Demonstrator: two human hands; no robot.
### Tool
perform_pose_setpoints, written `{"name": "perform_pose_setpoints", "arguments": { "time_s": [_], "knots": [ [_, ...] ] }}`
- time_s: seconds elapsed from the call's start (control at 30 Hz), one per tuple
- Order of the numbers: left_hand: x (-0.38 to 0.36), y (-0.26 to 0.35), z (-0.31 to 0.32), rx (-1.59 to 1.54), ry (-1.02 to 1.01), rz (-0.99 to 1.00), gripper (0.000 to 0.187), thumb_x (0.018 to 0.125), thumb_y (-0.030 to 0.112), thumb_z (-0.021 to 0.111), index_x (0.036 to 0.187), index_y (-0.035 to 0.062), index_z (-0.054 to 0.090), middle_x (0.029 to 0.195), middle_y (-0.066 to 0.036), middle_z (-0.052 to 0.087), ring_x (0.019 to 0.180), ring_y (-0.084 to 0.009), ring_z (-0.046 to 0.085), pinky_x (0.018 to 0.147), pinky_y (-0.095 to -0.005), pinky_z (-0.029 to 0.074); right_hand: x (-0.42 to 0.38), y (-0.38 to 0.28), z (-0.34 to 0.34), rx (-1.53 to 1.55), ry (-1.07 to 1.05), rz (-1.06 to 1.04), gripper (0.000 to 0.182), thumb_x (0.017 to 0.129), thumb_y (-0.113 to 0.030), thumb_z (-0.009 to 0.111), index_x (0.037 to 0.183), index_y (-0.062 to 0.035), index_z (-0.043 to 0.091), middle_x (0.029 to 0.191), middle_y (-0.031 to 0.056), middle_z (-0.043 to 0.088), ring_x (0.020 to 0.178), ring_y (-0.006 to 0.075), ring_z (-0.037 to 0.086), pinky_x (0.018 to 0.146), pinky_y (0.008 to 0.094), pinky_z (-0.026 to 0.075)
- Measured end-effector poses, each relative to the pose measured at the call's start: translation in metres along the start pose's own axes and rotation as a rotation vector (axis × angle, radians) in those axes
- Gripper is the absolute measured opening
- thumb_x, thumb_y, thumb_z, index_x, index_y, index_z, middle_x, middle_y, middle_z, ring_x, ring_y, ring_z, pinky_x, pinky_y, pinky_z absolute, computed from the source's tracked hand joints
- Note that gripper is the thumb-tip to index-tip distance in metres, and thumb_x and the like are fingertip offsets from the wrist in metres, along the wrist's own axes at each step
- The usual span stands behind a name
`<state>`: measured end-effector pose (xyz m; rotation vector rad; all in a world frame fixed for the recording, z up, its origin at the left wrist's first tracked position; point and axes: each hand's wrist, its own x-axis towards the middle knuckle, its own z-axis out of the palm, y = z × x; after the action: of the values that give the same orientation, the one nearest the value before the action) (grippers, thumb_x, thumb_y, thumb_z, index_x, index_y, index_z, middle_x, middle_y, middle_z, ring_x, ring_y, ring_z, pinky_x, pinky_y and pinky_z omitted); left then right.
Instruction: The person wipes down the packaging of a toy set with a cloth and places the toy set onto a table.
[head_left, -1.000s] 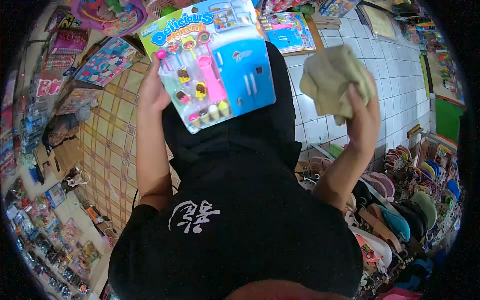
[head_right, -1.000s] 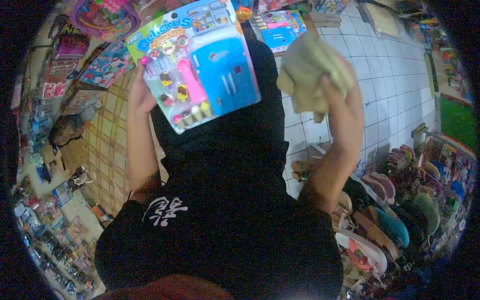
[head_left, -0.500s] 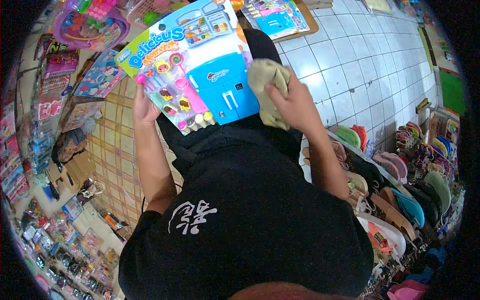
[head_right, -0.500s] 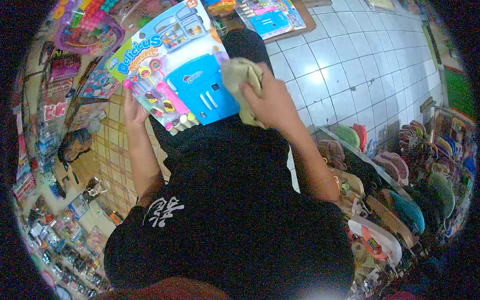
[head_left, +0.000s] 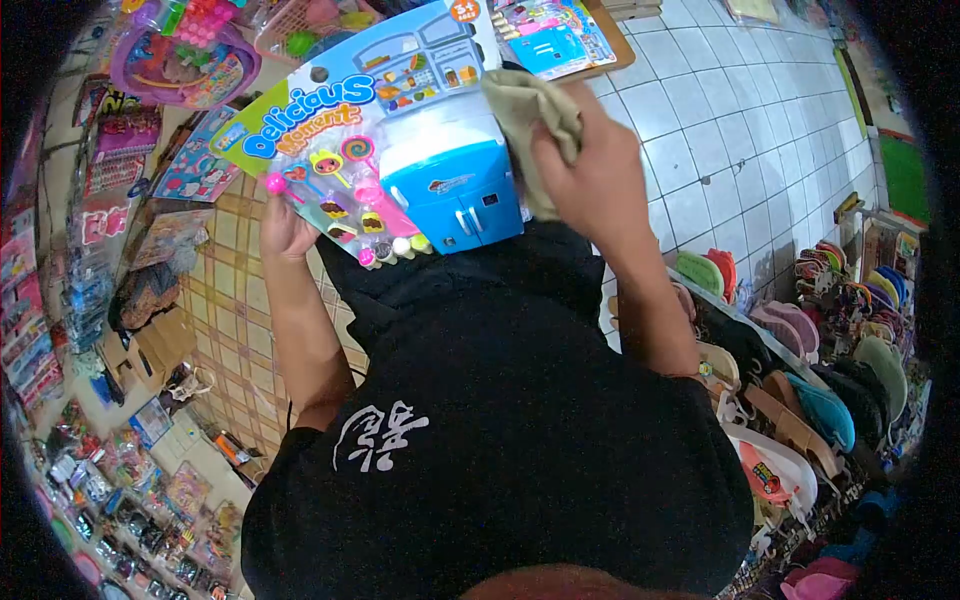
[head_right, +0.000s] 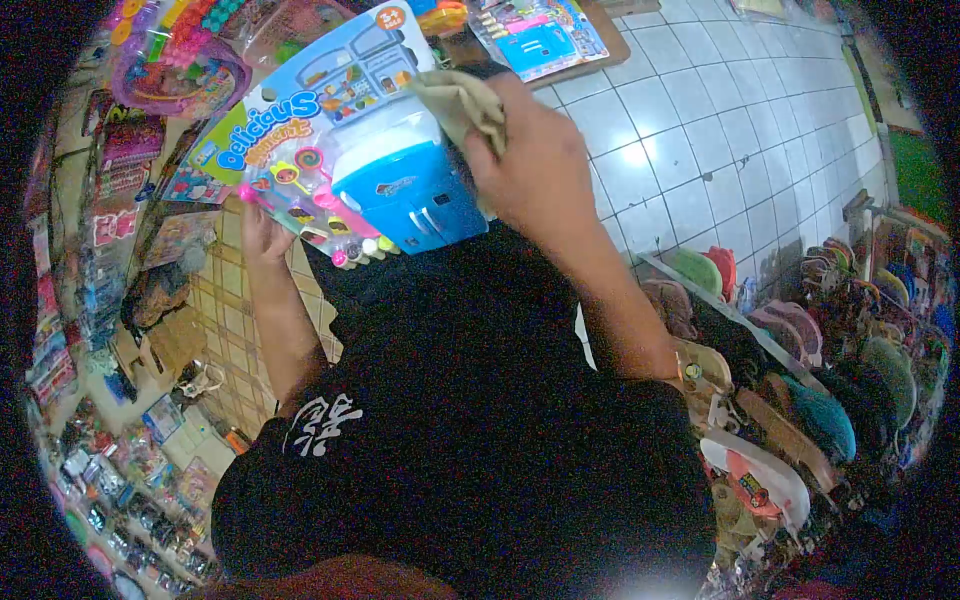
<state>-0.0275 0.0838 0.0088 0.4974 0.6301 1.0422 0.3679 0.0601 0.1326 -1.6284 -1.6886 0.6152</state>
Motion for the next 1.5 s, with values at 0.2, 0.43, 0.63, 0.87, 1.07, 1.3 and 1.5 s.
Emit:
{"name": "perform_pose_setpoints", "arguments": {
  "time_s": [0.2,0.43,0.63,0.87,1.07,1.3,1.5],
  "knots": [
    [-0.005,-0.008,0.044,0.085,0.247,0.057,0.074,0.102,0.056,0.041,0.155,0.0053,0.027,0.156,-0.016,0.039,0.141,-0.0338,0.043,0.113,-0.0548,0.04,-0.031,0.026,0.01,-0.201,-0.452,0.169,0.03,0.087,-0.023,0.064,0.111,-0.0062,0.058,0.087,0.0249,0.068,0.085,0.0472,0.066,0.076,0.0558,0.052],
    [-0.01,-0.009,0.037,0.034,-0.164,0.217,0.088,0.091,0.053,0.068,0.153,0.0027,0.03,0.152,-0.013,0.044,0.139,-0.029,0.046,0.114,-0.0503,0.04,-0.004,0.002,-0.046,0.047,-0.102,0.096,0.029,0.086,-0.015,0.069,0.114,-0.0072,0.065,0.093,0.0199,0.071,0.088,0.0386,0.07,0.077,0.0471,0.054],
    [-0.018,-0.003,0.093,0.441,0.206,0.193,0.067,0.091,0.016,0.075,0.147,0.0024,0.042,0.144,-0.009,0.053,0.132,-0.0233,0.052,0.112,-0.0409,0.039,0.006,-0.059,-0.01,-0.394,-0.054,-0.459,0.027,0.077,-0.01,0.069,0.104,-0.0125,0.067,0.088,0.0071,0.068,0.098,0.0252,0.065,0.089,0.0422,0.048],
    [-0.021,-0.005,0.098,0.484,0.172,0.253,0.051,0.092,0.01,0.073,0.137,0.0021,0.053,0.132,-0.007,0.062,0.122,-0.0203,0.059,0.106,-0.0389,0.044,0.012,-0.063,0.015,-0.251,-0.23,-0.545,0.022,0.082,-0.009,0.057,0.1,-0.0113,0.069,0.095,0.0068,0.071,0.091,0.0302,0.068,0.082,0.0448,0.053],
    [-0.018,0.002,0.131,0.608,0.186,0.206,0.052,0.083,0.003,0.077,0.131,0.0022,0.057,0.122,-0.006,0.066,0.111,-0.0177,0.063,0.097,-0.0363,0.051,0.016,-0.08,0.009,-0.462,-0.238,-0.528,0.039,0.077,0.004,0.058,0.106,-0.0141,0.075,0.103,0.0057,0.075,0.092,0.0284,0.071,0.08,0.0417,0.055],
    [-0.026,0.002,0.138,0.62,0.243,0.202,0.048,0.082,0.002,0.078,0.127,0.0014,0.059,0.118,-0.006,0.068,0.108,-0.018,0.065,0.095,-0.0361,0.053,0.023,-0.074,-0.008,-0.535,-0.289,-0.31,0.037,0.077,0.004,0.056,0.103,-0.0143,0.075,0.101,0.0081,0.074,0.089,0.0313,0.071,0.079,0.043,0.055],
    [-0.023,0.004,0.139,0.641,0.24,0.212,0.049,0.082,0.004,0.079,0.126,0.0007,0.06,0.116,-0.007,0.069,0.106,-0.0171,0.066,0.092,-0.0358,0.054,0.019,-0.074,0.005,-0.321,-0.266,-0.549,0.04,0.075,0.005,0.056,0.107,-0.0117,0.074,0.104,0.0102,0.074,0.092,0.0337,0.07,0.08,0.042,0.056]
  ]
}}
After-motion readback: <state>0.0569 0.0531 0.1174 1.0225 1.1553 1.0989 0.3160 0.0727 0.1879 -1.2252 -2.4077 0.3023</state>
